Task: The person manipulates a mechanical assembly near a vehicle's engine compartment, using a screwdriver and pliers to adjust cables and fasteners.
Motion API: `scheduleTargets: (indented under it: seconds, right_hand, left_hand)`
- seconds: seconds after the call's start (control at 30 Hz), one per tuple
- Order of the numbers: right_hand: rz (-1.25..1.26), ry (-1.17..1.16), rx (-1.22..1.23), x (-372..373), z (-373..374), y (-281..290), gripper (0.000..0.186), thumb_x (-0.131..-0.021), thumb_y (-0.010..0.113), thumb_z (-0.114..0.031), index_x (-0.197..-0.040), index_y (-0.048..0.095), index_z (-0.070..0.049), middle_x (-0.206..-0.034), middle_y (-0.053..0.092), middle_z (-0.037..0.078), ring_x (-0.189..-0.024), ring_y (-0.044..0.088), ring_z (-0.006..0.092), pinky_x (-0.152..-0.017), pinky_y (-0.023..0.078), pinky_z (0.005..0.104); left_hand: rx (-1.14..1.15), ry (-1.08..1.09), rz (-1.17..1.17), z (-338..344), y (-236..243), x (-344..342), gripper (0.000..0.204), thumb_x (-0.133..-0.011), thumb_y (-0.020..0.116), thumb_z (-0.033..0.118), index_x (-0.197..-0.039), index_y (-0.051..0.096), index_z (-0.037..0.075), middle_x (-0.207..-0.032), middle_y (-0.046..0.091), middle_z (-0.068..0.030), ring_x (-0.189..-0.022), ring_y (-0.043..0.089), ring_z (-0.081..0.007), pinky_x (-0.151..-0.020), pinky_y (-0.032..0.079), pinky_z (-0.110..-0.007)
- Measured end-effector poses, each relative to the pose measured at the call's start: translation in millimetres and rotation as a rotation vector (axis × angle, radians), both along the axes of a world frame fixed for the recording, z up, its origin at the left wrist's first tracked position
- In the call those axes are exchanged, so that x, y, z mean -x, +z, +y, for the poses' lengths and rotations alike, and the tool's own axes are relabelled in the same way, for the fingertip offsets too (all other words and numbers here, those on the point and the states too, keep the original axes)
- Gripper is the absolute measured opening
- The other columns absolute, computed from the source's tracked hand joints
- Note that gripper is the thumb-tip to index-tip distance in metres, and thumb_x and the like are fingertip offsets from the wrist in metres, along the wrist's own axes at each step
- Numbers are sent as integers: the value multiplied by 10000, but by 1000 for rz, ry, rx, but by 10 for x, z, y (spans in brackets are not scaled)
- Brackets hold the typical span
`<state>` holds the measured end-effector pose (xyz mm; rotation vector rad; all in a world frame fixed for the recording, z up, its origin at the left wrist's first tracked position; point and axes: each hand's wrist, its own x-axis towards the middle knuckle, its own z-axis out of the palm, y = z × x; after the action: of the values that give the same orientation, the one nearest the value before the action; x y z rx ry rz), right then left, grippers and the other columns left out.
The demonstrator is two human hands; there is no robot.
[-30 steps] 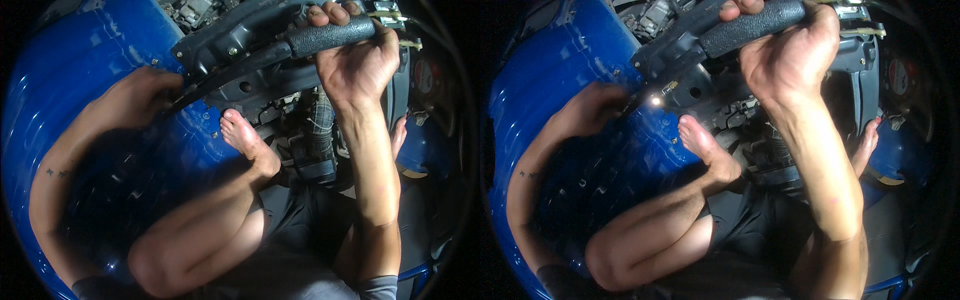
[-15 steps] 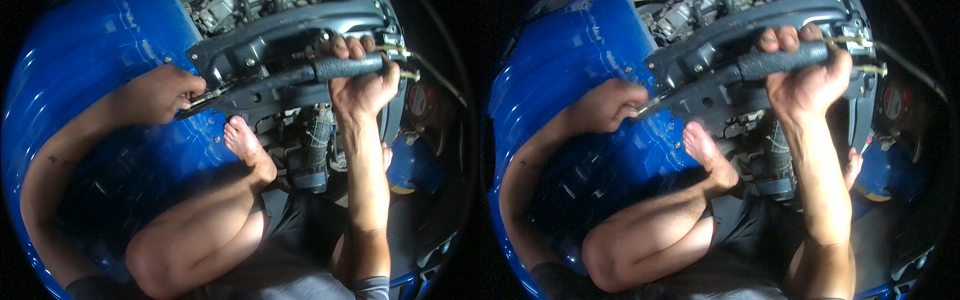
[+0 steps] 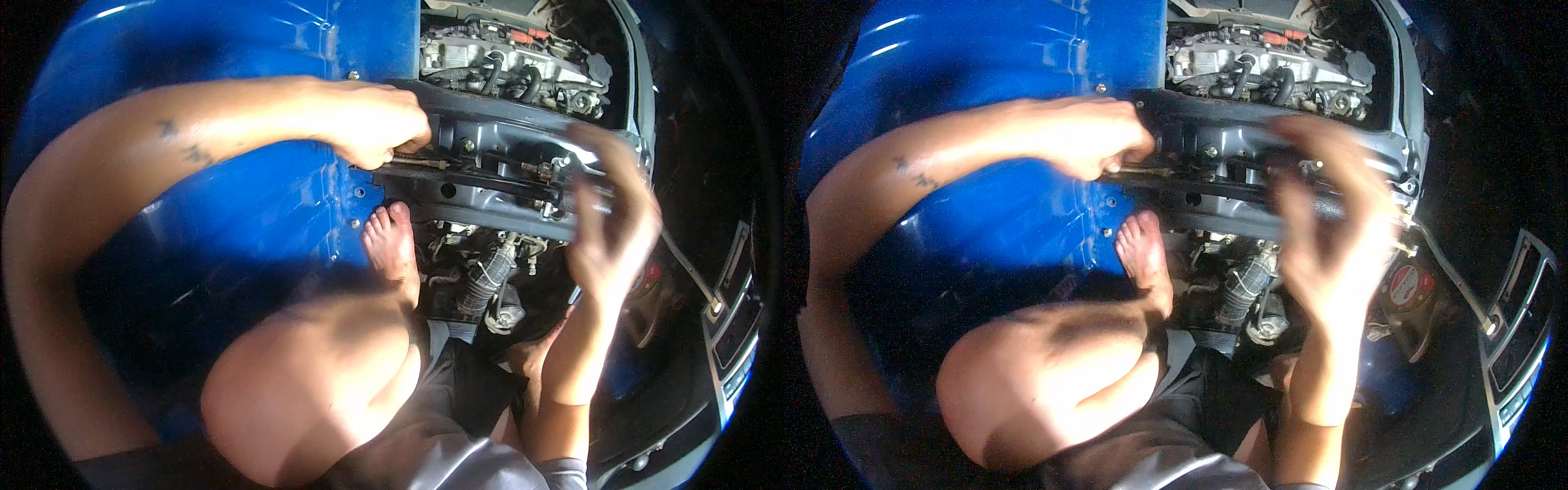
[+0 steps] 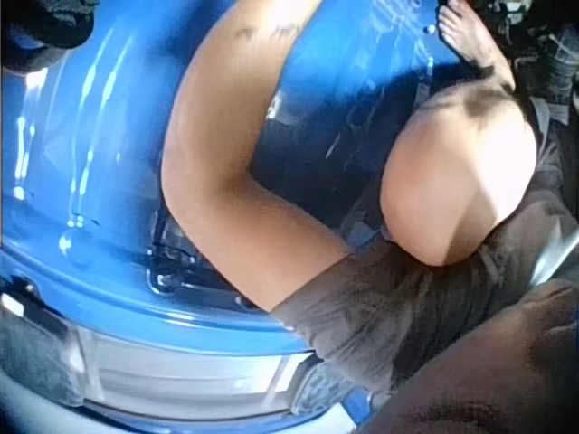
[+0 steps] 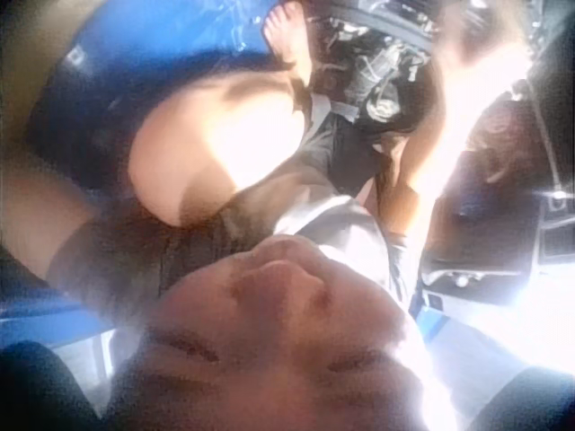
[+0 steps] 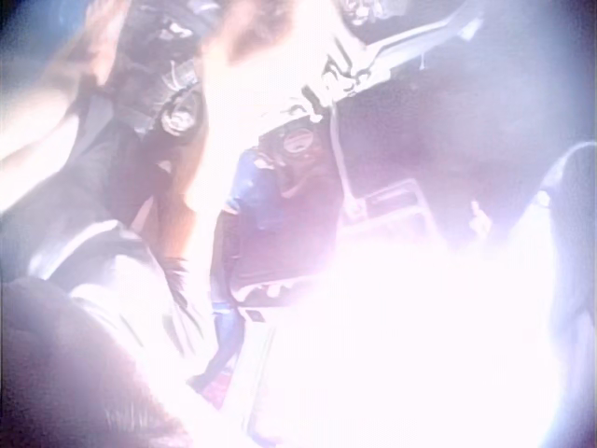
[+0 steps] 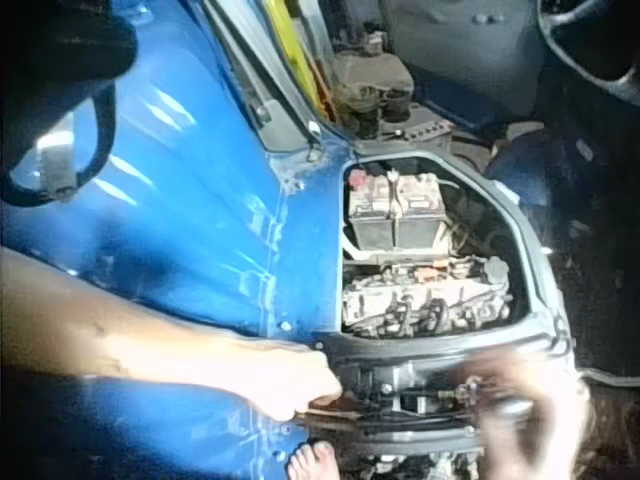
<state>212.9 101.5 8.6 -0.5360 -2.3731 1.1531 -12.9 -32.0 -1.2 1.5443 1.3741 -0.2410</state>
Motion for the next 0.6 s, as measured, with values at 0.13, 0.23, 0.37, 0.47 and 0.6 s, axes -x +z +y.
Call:
scheduleTargets:
  seconds: [0.13,0.23,0.37,0.47,0.6]
  right_hand:
    - [-464,437,86,482,-141,-289,155,-799,622,-101,-898,696,-6,-900,673,200,-838,658,353,-782,516,414]
    - [-514,609,420,680,12,-406,205,-764,705,-117,-945,699,-21,-876,704,136,-815,677,243,-787,512,359]
    - [-593,711,357,794,4,-478,241,-752,729,-135,-952,697,-4,-880,706,129,-835,658,194,-810,501,322]
    - [-651,782,474,845,98,-539,228,-815,681,-182,-995,701,-44,-939,706,105,-882,661,209,-810,511,313]
    - [-547,817,590,700,395,-555,207,-819,695,-39,-1020,684,6,-908,694,85,-822,631,131,-764,507,255]
  left_hand:
    - [39,-41,59,229,41,-78,162,-669,593,33,-824,632,3,-786,661,-165,-762,644,-314,-655,504,-415]
    - [27,-55,66,193,11,-56,161,-692,629,60,-845,641,8,-801,668,-158,-764,647,-312,-658,508,-411]
    - [58,-65,98,167,-53,-92,146,-723,663,73,-852,643,9,-815,668,-161,-786,650,-312,-666,511,-413]
    - [23,-153,171,142,-167,-90,150,-719,665,79,-857,648,22,-817,669,-153,-783,651,-298,-667,512,-408]
    - [6,-119,146,214,-70,-91,164,-724,699,80,-874,649,38,-824,680,-119,-807,655,-292,-684,512,-403]
